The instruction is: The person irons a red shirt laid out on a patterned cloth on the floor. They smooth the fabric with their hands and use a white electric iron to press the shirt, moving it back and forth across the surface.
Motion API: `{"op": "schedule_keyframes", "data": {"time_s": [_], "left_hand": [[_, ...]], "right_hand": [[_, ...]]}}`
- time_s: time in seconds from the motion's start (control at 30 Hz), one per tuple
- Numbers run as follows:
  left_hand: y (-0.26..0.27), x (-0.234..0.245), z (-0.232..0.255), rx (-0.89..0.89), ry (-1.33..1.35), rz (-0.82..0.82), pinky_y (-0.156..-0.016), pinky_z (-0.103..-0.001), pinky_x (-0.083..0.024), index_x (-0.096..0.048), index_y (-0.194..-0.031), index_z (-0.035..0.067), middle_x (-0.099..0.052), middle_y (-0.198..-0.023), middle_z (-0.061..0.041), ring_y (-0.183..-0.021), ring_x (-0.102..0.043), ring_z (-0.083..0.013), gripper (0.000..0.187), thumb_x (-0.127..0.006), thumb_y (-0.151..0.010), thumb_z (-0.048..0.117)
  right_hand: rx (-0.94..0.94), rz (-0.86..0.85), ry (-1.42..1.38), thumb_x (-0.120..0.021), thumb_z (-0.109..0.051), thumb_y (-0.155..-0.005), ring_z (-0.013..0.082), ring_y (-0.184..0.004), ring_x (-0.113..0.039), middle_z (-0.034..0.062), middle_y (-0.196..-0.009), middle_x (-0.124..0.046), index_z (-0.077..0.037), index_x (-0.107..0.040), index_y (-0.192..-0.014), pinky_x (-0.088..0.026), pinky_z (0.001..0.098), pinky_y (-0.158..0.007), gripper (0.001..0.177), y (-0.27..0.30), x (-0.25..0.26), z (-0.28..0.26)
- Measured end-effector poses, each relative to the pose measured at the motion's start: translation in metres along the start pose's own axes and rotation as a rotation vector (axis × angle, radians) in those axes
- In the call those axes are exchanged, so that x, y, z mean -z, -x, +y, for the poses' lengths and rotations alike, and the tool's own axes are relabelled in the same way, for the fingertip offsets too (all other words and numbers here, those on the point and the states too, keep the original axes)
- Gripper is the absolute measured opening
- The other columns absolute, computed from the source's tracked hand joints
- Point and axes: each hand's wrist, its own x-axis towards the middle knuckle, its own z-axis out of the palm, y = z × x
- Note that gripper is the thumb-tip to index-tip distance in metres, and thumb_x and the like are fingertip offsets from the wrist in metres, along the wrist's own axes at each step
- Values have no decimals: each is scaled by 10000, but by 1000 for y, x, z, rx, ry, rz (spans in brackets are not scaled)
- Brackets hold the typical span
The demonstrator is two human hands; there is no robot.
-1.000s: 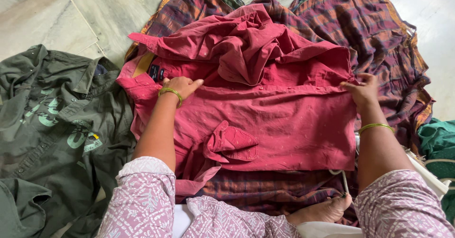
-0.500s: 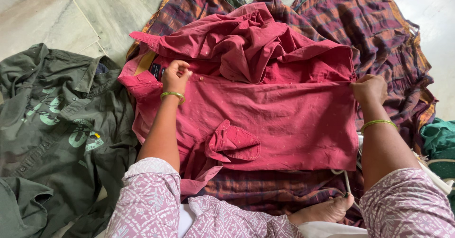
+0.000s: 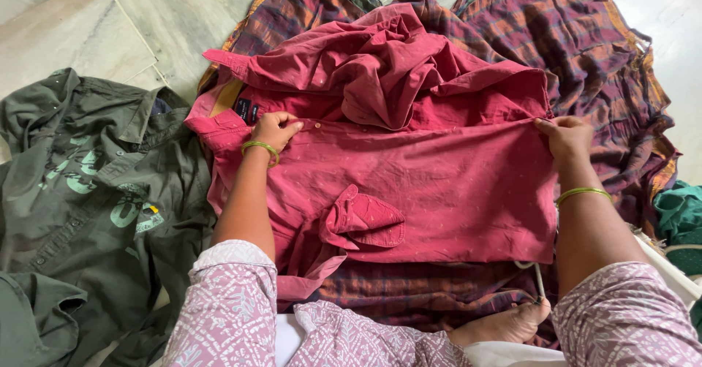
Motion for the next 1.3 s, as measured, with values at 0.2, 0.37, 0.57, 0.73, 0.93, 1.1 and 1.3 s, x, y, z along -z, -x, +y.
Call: {"op": "schedule_keyframes", "data": {"time_s": [0.2,0.37,0.57,0.73,0.93,1.1,1.3], "left_hand": [[20,4,40,-188,-235,345,-960,-485,-361,-792,-849,206,-682,-908,-13,-885,-663,-216,171,-834,-806,367],[47,-11,69,-398,-647,806,-970,-525,-360,-736,-775,209,-671,-945,-37,-977,-646,-237,137,-785,-752,335],[79,-86,98,-778,-377,-24,-1172,-535,-319,-644,-1362,213,-545,-1476,-75,-1409,-465,-287,466,-533,-986,464],[85,-63,99,-470,-783,-157,-1224,-603,-55,-251,-1577,346,-150,-1679,22,-1550,-109,-257,656,-406,-997,608],[96,-29,76,-360,-889,233,-1180,-636,-102,-265,-1603,377,-126,-1698,45,-1528,-135,-312,675,-450,-977,549],[161,-27,105,-252,-348,-6,-1046,-460,-511,-556,-1365,205,-598,-1309,-113,-1231,-614,-286,625,-543,-957,678],[228,-78,129,-436,-404,-172,-860,-505,-563,-719,-1107,137,-704,-1129,-164,-1041,-685,-393,252,-663,-865,175]], "right_hand": [[256,469,237,-886,-17,-687,151,-835,-673,-3,-914,-699,-116,-609,-1004,-547,323,-761,433,2,-11,-1],[424,1032,764,-681,9,-389,375,-909,-662,148,-980,-704,-157,-683,-946,-563,493,-729,581,33,-39,-28],[922,-305,452,-645,-163,-988,295,-1184,-677,89,-1219,-735,-156,-731,-1173,-507,442,-1093,204,162,-140,-74],[714,-346,829,-660,-612,-842,275,-1507,-333,51,-1597,-414,-242,-538,-1444,-247,499,-1205,717,207,-136,-94],[387,-37,981,-518,-725,-895,336,-1542,-159,71,-1695,-215,-295,-306,-1599,-75,633,-1166,853,168,-99,-56],[474,-205,972,-593,-647,-911,330,-1511,-368,137,-1638,-376,-249,-350,-1618,-329,575,-1224,846,177,-100,-65],[181,-647,1121,-746,-673,-779,353,-1508,-261,83,-1637,-229,-372,-246,-1589,-379,586,-1146,998,240,-118,-99]]}}
